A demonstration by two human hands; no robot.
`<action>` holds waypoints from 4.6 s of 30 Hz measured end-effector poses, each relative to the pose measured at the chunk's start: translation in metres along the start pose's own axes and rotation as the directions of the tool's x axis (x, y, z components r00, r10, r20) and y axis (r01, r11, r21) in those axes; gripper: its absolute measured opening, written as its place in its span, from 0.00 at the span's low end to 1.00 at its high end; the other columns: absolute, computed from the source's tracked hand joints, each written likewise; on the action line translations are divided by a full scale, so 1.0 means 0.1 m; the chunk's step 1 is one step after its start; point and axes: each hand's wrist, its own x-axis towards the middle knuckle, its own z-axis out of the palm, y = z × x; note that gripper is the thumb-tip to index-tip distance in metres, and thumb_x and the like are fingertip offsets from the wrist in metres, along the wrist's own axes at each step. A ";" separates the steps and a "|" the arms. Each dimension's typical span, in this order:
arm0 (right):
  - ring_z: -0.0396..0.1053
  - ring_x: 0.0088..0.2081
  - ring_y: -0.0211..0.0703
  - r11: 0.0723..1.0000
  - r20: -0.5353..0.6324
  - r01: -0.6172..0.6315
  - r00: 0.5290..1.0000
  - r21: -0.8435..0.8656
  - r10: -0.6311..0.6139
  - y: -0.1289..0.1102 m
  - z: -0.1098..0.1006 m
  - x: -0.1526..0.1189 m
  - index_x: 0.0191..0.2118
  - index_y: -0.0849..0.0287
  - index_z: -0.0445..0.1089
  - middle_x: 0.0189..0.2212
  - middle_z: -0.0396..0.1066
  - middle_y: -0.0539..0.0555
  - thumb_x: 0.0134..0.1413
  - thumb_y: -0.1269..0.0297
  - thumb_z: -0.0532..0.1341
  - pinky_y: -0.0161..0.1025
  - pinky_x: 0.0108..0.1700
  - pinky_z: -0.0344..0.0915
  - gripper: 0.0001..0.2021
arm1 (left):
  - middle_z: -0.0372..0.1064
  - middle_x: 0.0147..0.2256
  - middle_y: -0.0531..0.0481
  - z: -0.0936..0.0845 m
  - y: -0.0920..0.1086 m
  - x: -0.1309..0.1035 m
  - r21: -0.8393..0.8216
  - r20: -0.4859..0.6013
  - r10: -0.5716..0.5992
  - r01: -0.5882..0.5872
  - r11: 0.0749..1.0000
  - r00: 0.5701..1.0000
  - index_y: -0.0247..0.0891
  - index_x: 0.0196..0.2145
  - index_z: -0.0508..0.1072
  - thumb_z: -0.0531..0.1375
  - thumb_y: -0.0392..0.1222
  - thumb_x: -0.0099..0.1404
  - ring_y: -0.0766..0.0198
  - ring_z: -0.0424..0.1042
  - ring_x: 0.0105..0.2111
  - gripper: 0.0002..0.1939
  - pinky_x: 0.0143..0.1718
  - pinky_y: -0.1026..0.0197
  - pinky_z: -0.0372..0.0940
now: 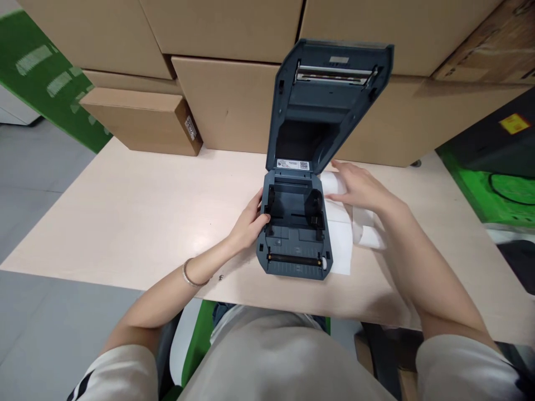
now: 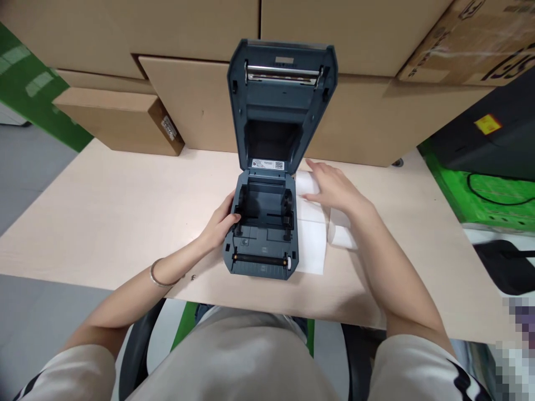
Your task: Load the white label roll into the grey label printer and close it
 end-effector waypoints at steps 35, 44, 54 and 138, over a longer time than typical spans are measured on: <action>0.76 0.43 0.47 0.947 0.263 0.194 0.928 0.257 -0.262 -1.17 -0.63 0.27 0.50 0.54 0.76 0.45 0.79 0.51 0.53 0.62 0.64 0.42 0.41 0.70 0.17 | 0.59 0.69 0.40 0.01 -0.07 0.00 0.005 -0.022 0.011 -0.011 1.000 1.000 0.37 0.69 0.57 0.56 0.40 0.61 0.45 0.60 0.68 0.38 0.69 0.42 0.58; 0.74 0.51 0.56 0.965 0.264 0.262 0.930 0.008 -0.255 -1.34 -0.18 0.28 0.52 0.63 0.74 0.52 0.76 0.63 0.65 0.69 0.54 0.51 0.52 0.66 0.16 | 0.58 0.69 0.39 0.00 -0.04 0.00 0.034 -0.003 -0.018 0.018 0.999 1.000 0.34 0.70 0.55 0.56 0.40 0.61 0.43 0.59 0.69 0.40 0.70 0.41 0.55; 0.75 0.52 0.49 0.854 -0.206 0.497 0.861 0.153 -0.464 -1.36 -0.09 -0.58 0.58 0.58 0.71 0.53 0.77 0.58 0.66 0.65 0.54 0.53 0.60 0.69 0.18 | 0.59 0.69 0.38 -0.01 -0.04 0.01 0.044 -0.014 -0.006 0.007 0.999 1.000 0.34 0.69 0.56 0.56 0.41 0.60 0.43 0.59 0.68 0.39 0.70 0.42 0.56; 0.43 0.76 0.57 0.770 -0.020 0.578 0.803 0.269 -0.596 -1.65 -0.43 -0.40 0.71 0.59 0.59 0.74 0.49 0.63 0.64 0.50 0.61 0.63 0.74 0.47 0.34 | 0.69 0.58 0.81 0.50 0.41 -0.55 -0.012 0.857 0.407 -0.779 0.627 0.314 0.80 0.54 0.70 0.56 0.40 0.70 0.70 0.68 0.64 0.26 0.49 0.60 0.80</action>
